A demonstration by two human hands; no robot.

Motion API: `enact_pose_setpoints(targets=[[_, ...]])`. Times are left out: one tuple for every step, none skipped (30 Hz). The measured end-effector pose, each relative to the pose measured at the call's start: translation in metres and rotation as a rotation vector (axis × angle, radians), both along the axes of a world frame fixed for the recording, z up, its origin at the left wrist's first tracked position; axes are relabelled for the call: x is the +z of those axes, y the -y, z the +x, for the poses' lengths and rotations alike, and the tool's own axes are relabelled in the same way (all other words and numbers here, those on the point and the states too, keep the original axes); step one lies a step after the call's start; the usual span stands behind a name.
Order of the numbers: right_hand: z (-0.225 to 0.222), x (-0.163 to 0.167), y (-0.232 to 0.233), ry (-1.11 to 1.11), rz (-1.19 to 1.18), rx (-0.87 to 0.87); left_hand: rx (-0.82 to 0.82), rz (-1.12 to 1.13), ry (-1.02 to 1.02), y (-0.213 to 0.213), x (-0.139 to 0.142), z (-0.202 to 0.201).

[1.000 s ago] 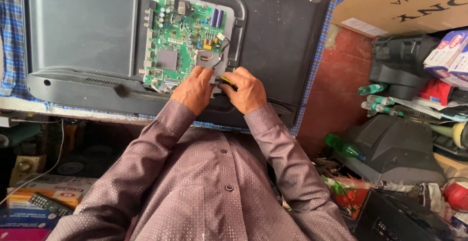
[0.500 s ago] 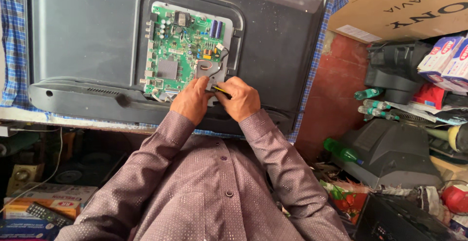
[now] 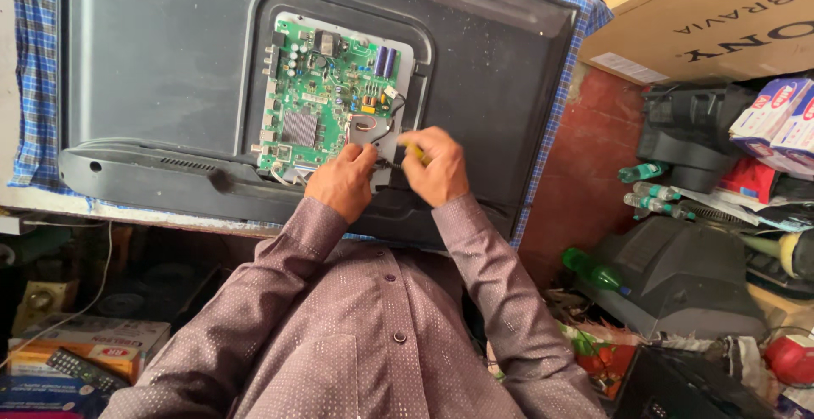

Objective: The person works on the back of a television, using a screwdriver to manipulate wires and components on the circuit board. They then reattach the back cover of the television.

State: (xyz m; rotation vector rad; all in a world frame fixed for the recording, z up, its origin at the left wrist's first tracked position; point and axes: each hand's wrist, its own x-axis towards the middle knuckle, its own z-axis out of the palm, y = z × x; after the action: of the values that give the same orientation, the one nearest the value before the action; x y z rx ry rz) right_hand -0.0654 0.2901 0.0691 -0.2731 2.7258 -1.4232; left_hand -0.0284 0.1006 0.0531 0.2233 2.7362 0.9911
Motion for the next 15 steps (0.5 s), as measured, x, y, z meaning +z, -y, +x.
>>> enact_pose_setpoints(targets=[[-0.008, -0.003, 0.001, -0.041, 0.019, -0.09, 0.004, 0.009, -0.022, 0.0, 0.0, 0.0], [-0.014, -0.006, 0.001, -0.079, 0.039, -0.18, 0.009, 0.018, -0.041, 0.0, 0.001, 0.001], [-0.022, -0.008, 0.002, -0.088, 0.056, -0.163, 0.013, 0.014, -0.05, 0.0, 0.001, 0.002], [-0.03, -0.011, 0.003, -0.101, 0.071, -0.147, 0.016, 0.009, -0.062, 0.0, 0.002, 0.002], [-0.037, -0.013, 0.004, -0.115, 0.087, -0.131, 0.019, 0.004, -0.075, 0.0, 0.002, 0.002], [-0.042, -0.015, 0.005, -0.082, 0.085, -0.13, 0.02, 0.003, -0.05, -0.001, 0.003, 0.002], [-0.047, -0.016, 0.006, -0.051, 0.083, -0.129, 0.021, 0.003, -0.027, -0.001, 0.003, 0.002], [-0.053, -0.018, 0.007, -0.023, 0.082, -0.125, 0.024, 0.003, -0.008, -0.001, 0.002, 0.001], [-0.058, -0.019, 0.006, 0.008, 0.078, -0.127, 0.022, -0.016, -0.005, -0.002, 0.002, 0.0], [-0.062, -0.021, 0.006, 0.043, 0.075, -0.128, 0.02, -0.035, 0.001, -0.002, 0.001, -0.001], [-0.064, -0.022, 0.006, 0.08, 0.072, -0.128, 0.018, -0.054, 0.01, -0.002, 0.0, -0.001], [-0.064, -0.024, 0.007, 0.054, 0.085, -0.127, 0.016, -0.053, 0.009, -0.003, -0.002, -0.001], [-0.064, -0.026, 0.008, 0.026, 0.099, -0.127, 0.013, -0.052, 0.006, -0.003, -0.004, -0.001], [-0.062, -0.028, 0.009, -0.002, 0.114, -0.128, 0.009, -0.049, 0.004, -0.004, -0.006, 0.0], [-0.059, -0.03, 0.012, -0.031, 0.121, -0.163, -0.002, -0.042, -0.014, -0.005, -0.008, 0.0]])
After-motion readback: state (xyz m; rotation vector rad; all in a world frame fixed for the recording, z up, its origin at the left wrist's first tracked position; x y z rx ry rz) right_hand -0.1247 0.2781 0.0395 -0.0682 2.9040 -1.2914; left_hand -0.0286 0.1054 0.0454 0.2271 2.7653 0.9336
